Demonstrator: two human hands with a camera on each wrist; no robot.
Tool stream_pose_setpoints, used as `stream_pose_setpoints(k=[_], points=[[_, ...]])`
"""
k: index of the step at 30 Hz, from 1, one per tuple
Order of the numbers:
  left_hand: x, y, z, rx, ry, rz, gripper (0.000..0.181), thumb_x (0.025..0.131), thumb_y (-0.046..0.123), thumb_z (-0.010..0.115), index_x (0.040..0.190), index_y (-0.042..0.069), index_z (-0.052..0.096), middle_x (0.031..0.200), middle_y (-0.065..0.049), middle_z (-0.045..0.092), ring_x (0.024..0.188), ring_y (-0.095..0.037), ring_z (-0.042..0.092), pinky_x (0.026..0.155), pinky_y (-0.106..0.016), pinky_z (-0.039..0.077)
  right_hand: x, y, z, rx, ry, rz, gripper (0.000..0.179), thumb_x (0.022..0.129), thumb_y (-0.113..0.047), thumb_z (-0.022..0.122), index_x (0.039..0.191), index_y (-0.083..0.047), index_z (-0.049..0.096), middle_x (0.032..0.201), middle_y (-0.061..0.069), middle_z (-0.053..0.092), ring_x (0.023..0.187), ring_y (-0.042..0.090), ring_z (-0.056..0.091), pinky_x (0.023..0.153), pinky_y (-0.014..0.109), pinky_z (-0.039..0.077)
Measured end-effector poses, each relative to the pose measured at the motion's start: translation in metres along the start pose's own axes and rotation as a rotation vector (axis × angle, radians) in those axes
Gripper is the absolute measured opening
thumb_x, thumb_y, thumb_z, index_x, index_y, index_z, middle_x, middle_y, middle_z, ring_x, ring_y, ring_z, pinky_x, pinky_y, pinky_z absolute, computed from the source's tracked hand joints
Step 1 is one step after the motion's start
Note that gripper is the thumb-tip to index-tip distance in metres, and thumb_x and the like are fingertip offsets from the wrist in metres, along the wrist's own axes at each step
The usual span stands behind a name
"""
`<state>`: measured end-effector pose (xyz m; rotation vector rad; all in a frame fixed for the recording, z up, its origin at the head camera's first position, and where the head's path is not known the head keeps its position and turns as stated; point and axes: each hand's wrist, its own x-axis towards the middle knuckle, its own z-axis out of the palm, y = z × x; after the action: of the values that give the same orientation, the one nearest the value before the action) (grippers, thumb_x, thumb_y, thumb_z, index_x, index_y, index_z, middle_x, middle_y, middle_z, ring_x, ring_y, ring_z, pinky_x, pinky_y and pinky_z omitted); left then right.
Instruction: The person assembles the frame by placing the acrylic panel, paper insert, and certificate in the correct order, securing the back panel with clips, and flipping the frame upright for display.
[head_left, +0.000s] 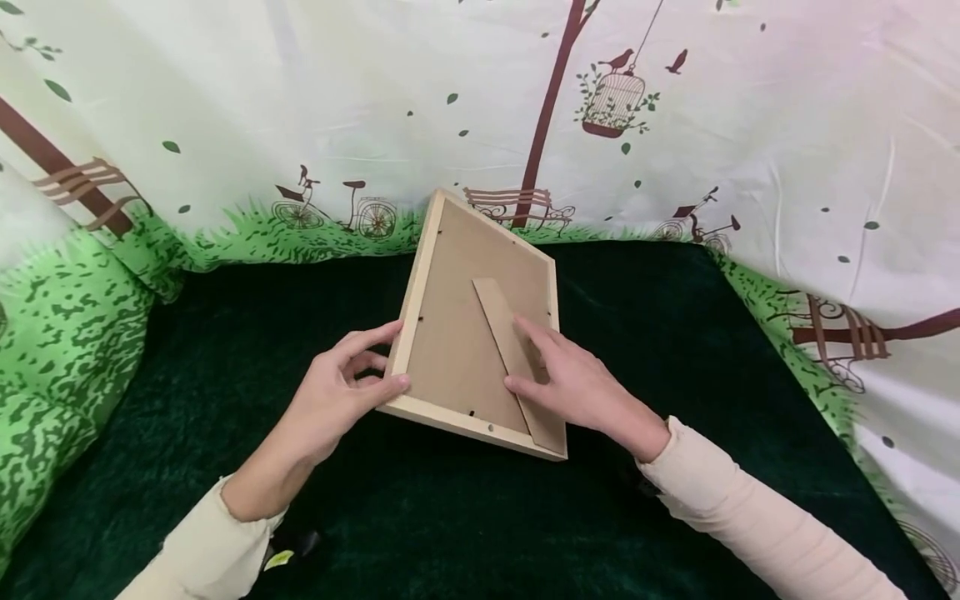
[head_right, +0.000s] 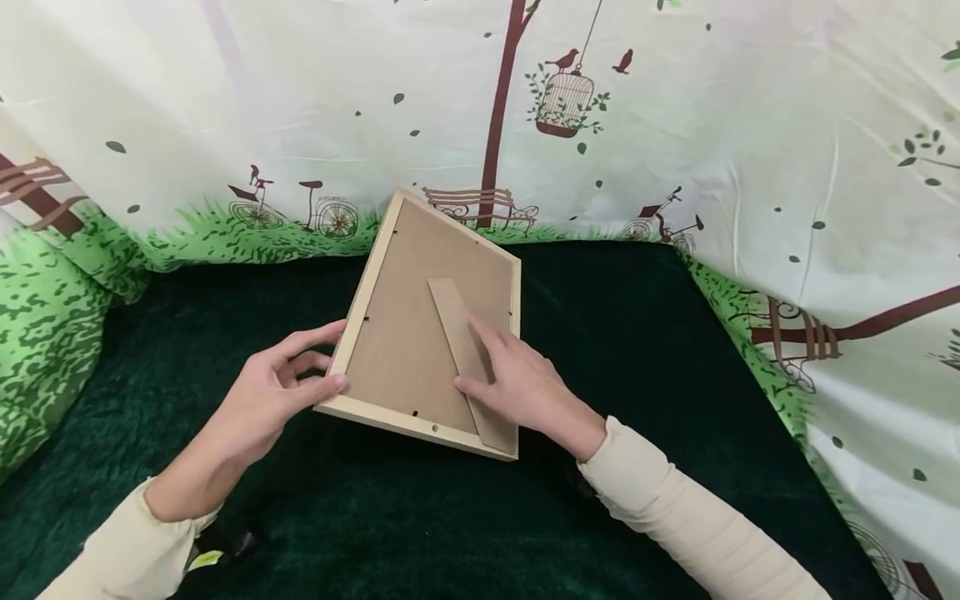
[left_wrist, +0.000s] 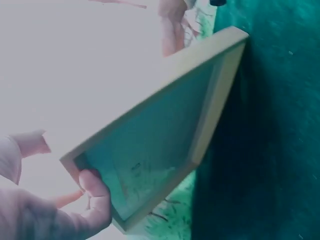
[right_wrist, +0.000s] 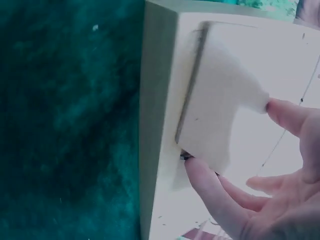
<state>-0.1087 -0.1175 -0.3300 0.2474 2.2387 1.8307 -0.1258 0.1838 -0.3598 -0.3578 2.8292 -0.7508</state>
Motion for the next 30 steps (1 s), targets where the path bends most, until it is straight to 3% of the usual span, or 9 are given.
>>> stream_pose_setpoints(k=[2,6,14,22,30], points=[[0.001,0.009,0.001,-0.012,0.011,0.041,0.062,0.088,0.005,0.073,0.145,0.016,0.052,0.136,-0.010,0.045,0.106,-0.019,0.058,0.081,-0.025,0.056,0.002,0.001,-0.001,0.089,0.021,-0.008,0.089,0.090,-0.049,0.069,0.160,-0.026,0.019,0.152,0.006,0.045,0.119,0.024,0.058,0.089,0.042,0.054],[0.008,0.028,0.002,0.066,0.059,0.127,0.056,0.086,0.007,0.075,0.139,0.017,0.060,0.134,-0.005,0.052,0.106,-0.017,0.058,0.085,-0.021,0.054,0.002,0.003,0.000,0.276,0.050,-0.003,0.090,0.089,-0.043,0.073,0.160,-0.026,0.019,0.143,0.006,0.053,0.102,0.022,0.061,0.072,0.033,0.053],[0.028,0.066,0.003,0.219,0.075,0.243,0.041,0.087,0.012,0.073,0.127,0.021,0.070,0.131,0.004,0.064,0.107,-0.016,0.062,0.085,-0.031,0.055,0.001,0.000,0.011,0.474,0.144,0.004,0.086,0.091,-0.035,0.072,0.159,-0.033,0.018,0.140,0.010,0.051,0.106,0.026,0.061,0.081,0.034,0.052],[0.041,0.083,-0.003,0.241,0.047,0.279,0.035,0.086,0.012,0.073,0.119,0.021,0.075,0.128,0.008,0.068,0.097,-0.014,0.065,0.074,-0.029,0.056,0.006,-0.007,0.028,0.684,0.235,-0.003,0.089,0.090,-0.019,0.073,0.158,-0.037,0.019,0.138,0.012,0.043,0.105,0.029,0.061,0.070,0.030,0.060],[0.056,0.089,-0.022,0.190,0.058,0.265,0.030,0.087,0.005,0.066,0.114,0.015,0.077,0.125,0.003,0.071,0.117,-0.010,0.061,0.092,-0.030,0.050,0.017,-0.022,0.048,0.863,0.269,0.005,0.091,0.088,-0.013,0.075,0.154,-0.042,0.020,0.137,0.011,0.039,0.104,0.029,0.057,0.072,0.043,0.061]])
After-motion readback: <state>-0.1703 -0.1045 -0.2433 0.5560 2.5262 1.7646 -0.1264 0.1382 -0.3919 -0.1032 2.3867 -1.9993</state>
